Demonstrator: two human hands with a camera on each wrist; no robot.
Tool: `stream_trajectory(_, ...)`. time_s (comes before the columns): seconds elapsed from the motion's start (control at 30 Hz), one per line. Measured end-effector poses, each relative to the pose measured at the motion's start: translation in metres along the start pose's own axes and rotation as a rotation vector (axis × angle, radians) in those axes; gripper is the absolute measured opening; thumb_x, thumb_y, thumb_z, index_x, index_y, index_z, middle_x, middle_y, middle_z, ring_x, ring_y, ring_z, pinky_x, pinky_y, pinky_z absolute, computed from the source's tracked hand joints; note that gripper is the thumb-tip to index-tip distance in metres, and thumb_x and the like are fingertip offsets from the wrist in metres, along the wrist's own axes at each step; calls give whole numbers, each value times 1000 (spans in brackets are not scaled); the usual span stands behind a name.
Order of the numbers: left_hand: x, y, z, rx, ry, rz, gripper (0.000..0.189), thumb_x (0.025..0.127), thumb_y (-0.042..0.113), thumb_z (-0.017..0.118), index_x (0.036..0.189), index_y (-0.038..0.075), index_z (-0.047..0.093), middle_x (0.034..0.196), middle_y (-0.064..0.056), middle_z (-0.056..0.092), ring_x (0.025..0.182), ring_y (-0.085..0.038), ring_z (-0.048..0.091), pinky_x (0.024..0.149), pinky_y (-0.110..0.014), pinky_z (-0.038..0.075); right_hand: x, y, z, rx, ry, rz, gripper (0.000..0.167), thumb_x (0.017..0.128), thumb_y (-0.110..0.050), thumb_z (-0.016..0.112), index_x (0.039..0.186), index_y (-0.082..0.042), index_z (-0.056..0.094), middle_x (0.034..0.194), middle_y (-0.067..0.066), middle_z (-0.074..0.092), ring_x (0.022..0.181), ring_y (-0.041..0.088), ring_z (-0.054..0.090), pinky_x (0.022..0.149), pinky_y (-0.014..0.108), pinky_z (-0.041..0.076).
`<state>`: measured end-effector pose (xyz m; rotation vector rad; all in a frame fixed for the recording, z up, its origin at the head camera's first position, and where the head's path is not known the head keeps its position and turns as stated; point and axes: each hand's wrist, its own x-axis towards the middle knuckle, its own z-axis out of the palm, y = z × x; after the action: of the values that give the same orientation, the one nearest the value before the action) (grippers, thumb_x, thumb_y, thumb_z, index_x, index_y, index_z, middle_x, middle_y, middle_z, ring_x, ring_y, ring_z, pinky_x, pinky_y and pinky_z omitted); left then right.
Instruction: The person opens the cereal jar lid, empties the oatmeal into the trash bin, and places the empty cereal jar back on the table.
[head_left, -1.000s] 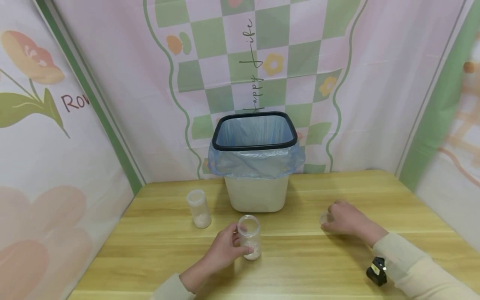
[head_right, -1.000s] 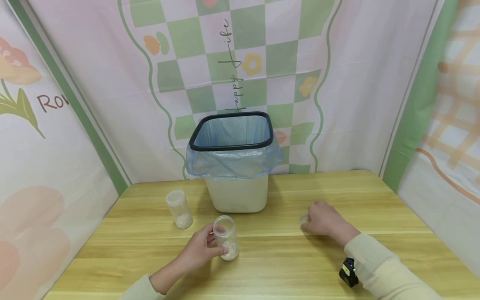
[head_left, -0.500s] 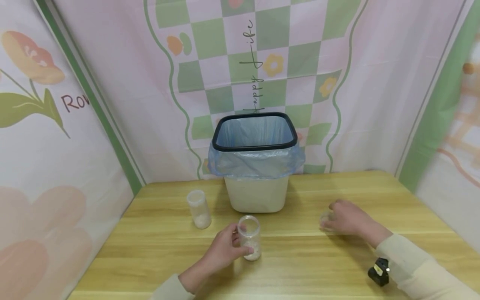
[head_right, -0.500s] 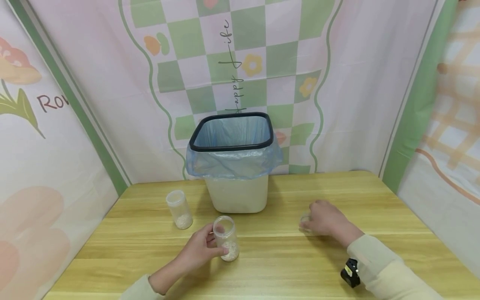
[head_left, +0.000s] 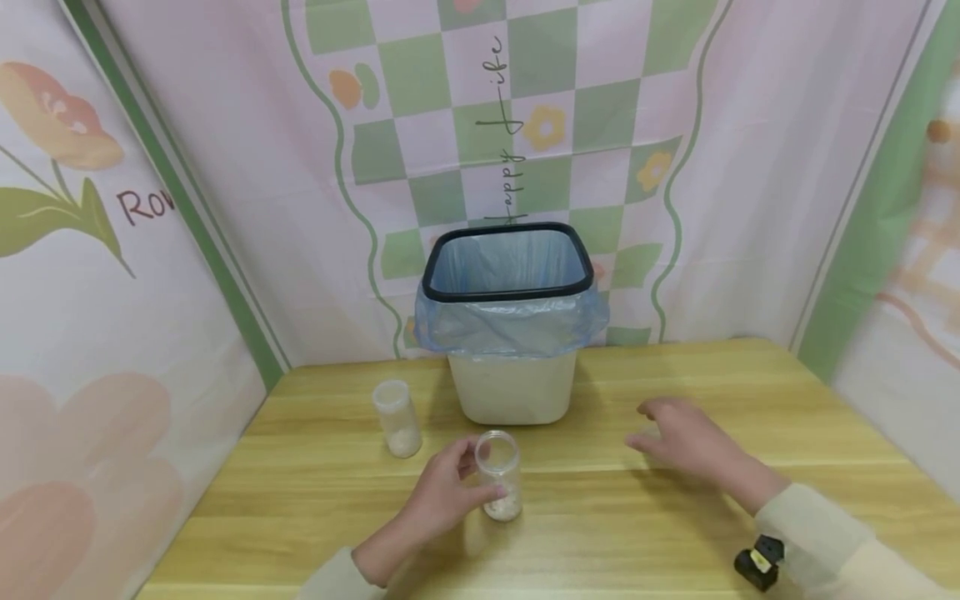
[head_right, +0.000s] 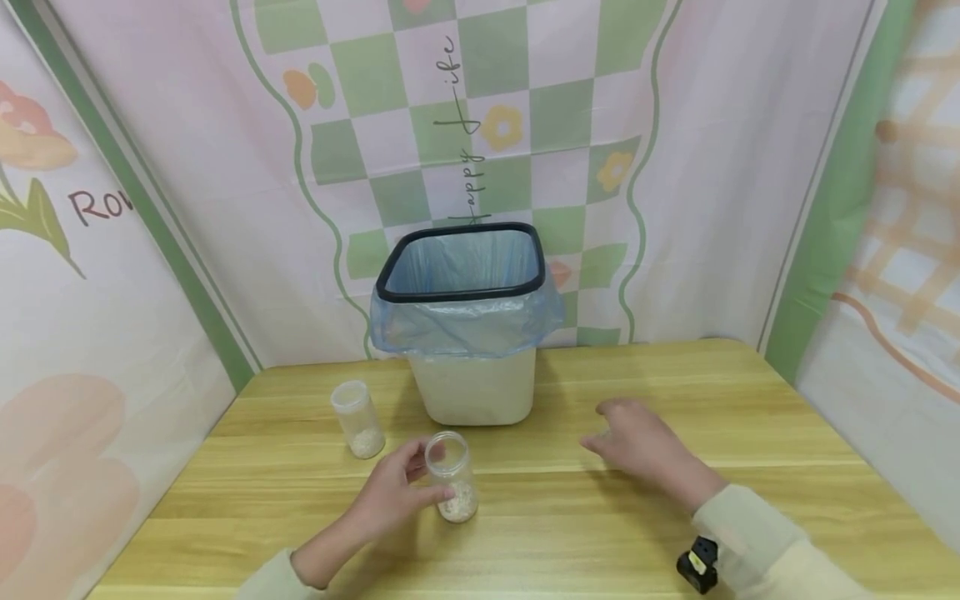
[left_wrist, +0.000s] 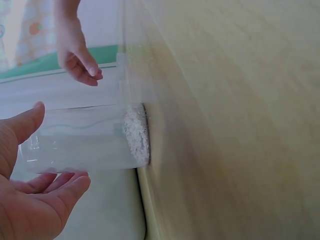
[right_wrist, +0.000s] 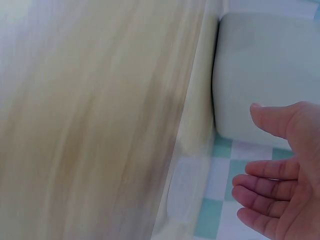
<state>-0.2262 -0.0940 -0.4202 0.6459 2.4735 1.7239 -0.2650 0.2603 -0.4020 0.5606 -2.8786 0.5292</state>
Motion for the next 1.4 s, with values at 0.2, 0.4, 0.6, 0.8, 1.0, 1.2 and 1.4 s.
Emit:
stream_trajectory(0.2,1,3,-1,-4,24,23,55,77,20,83,123,3,57,118,-7,62,116,-33,56,99,-34,45,-5,-18,8,61,23,4,54,87,-31,73,119,11,59,115,27,62,102,42,60,85,55,51)
stream_trajectory(0.4,4,3,-3,13,22,37,55,77,20,84,121,2,57,115,-7,62,113,-34,57,97,-34,47,-10,-33,18,104,37,-26,54,86,-32,74,119,9,59,116,24,61,101,37,61,84,51,52)
stream_trajectory(0.6,4,4,-4,18,15,34,53,77,19,84,120,2,58,111,-6,64,110,-35,59,95,-35,49,-14,-46,25,133,18,-43,53,86,-33,75,118,7,60,113,19,63,99,33,62,83,47,54)
stream_trajectory(0.8,6,6,-3,32,25,25,52,76,18,84,118,0,60,107,-9,65,104,-35,62,91,-39,52,-16,-54,33,179,5,-73,52,85,-31,75,118,7,60,114,20,62,100,33,62,85,46,53)
stream_trajectory(1.0,6,8,-4,42,28,14,52,76,20,84,118,-1,61,105,-6,66,102,-34,63,89,-39,53,-16,-63,41,187,-15,-83,49,86,-30,75,119,5,61,115,17,63,102,31,62,86,46,52)
stream_trajectory(1.2,4,8,-4,-40,42,-4,53,76,16,84,117,-7,60,108,-14,65,105,-39,62,86,-31,54,-17,-71,44,209,14,-103,48,86,-30,74,119,2,62,116,14,63,102,29,62,86,45,53)
stream_trajectory(1.4,2,6,-4,-160,47,-50,48,78,12,82,116,-6,59,115,-23,59,110,-40,59,83,-26,54,-19,-80,43,242,47,-141,50,87,-36,72,121,-1,61,119,10,63,105,27,61,89,47,51)
